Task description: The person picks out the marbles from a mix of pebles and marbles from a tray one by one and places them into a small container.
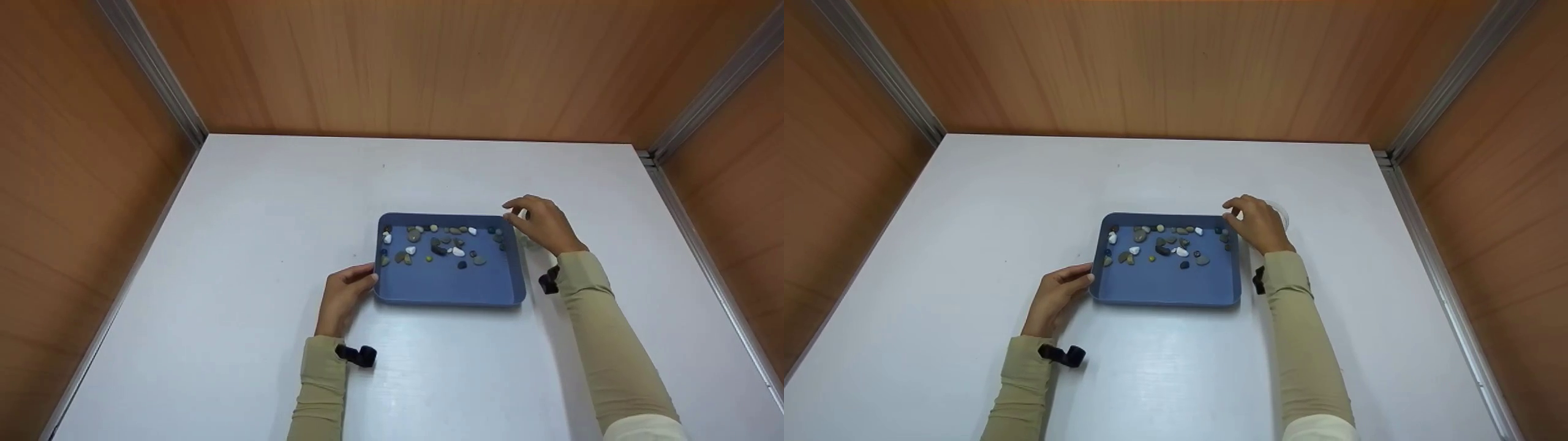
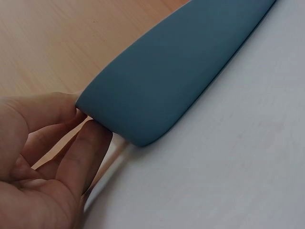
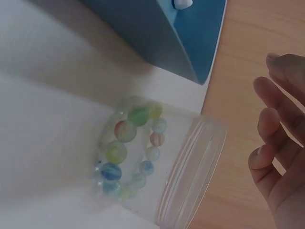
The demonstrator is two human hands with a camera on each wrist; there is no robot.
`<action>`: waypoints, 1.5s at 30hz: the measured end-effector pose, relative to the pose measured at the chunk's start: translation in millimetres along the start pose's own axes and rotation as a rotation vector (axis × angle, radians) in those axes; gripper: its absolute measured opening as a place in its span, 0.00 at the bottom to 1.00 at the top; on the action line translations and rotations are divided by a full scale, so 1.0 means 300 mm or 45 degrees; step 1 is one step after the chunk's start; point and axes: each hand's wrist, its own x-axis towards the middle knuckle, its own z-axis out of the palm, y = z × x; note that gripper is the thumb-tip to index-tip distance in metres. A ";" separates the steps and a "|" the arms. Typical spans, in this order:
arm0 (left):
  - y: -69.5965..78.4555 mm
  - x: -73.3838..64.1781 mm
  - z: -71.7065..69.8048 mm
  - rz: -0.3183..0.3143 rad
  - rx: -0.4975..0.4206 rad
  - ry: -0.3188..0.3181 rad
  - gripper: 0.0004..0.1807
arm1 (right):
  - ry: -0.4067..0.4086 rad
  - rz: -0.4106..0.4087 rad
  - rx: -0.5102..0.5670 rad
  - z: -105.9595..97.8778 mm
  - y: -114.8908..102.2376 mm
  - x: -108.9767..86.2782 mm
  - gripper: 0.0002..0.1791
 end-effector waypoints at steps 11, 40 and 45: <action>0.002 0.004 0.009 0.005 0.016 0.028 0.16 | -0.055 -0.029 0.061 0.043 -0.069 0.047 0.13; 0.002 -0.003 0.005 0.023 0.063 0.013 0.16 | -0.180 -0.250 0.362 0.196 -0.256 0.129 0.13; 0.001 -0.002 0.005 0.004 0.065 0.023 0.16 | -0.208 -0.274 0.381 0.235 -0.288 0.139 0.13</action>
